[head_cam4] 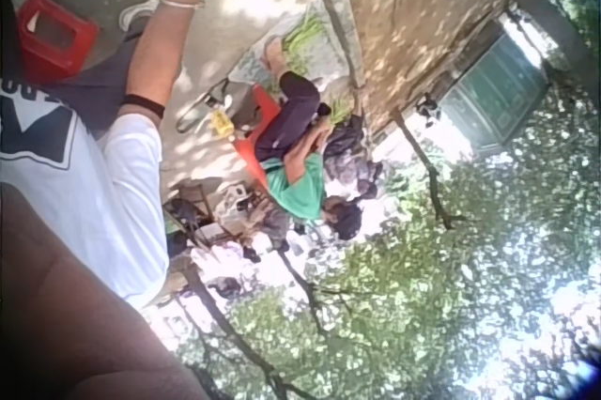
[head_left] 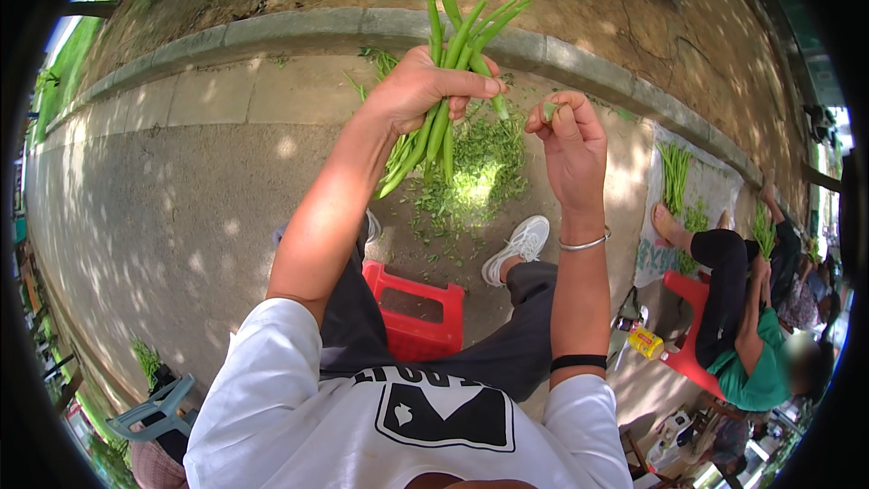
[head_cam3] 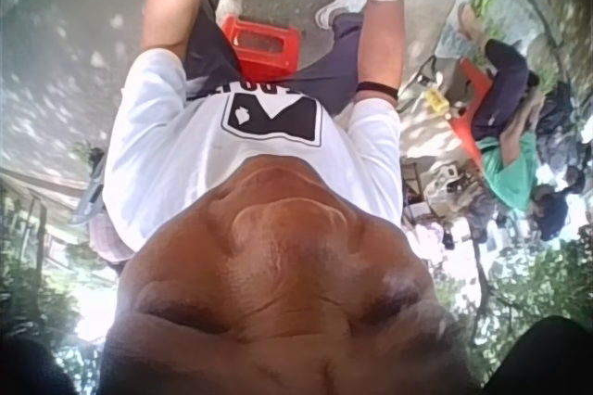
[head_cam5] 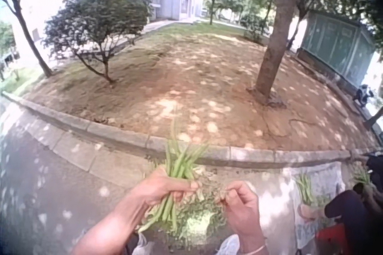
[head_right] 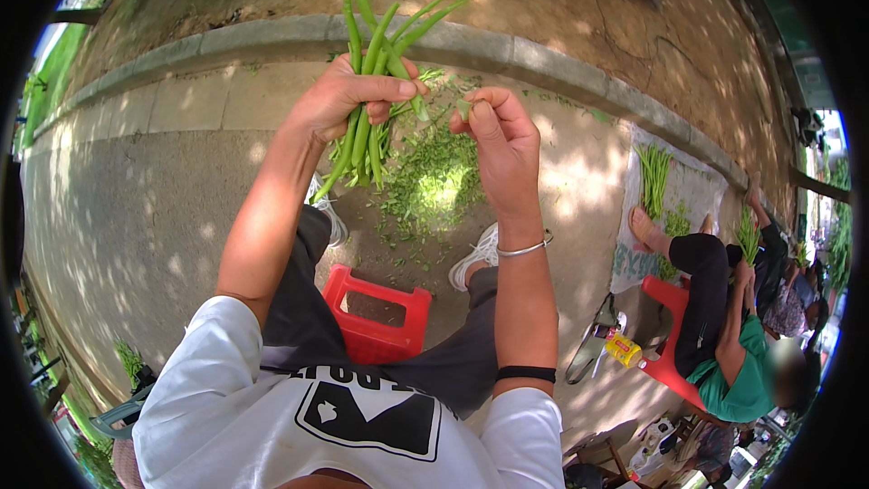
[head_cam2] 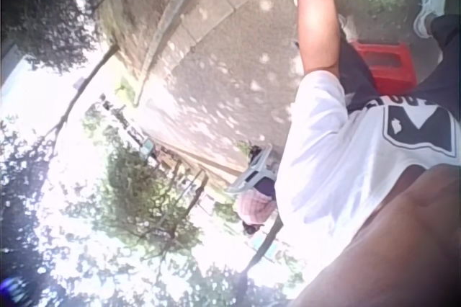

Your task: The person breaks long green stalks into smaller pieces by hand, holding a bundle in one hand while snapping individual pieces with the other.

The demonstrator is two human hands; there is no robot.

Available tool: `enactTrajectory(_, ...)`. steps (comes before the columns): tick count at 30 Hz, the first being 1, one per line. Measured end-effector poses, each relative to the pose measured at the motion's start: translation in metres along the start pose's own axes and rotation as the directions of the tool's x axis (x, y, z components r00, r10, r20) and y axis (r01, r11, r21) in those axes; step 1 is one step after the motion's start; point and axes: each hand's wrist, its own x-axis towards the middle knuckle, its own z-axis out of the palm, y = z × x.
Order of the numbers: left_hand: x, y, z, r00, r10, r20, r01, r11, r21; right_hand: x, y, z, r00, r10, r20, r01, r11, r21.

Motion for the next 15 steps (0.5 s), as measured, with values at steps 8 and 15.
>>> enactTrajectory(8,0.002,-0.003,-0.003,1.000,-0.020,0.011,0.020,1.000,-0.016,0.000,-0.009,-0.006,0.995,0.093,0.044,-0.082,0.975,-0.208)
enactTrajectory(15,0.002,-0.004,0.002,0.999,-0.032,0.000,0.032,0.998,0.060,-0.002,-0.004,0.007,0.990,0.139,-0.031,-0.142,0.935,-0.325)
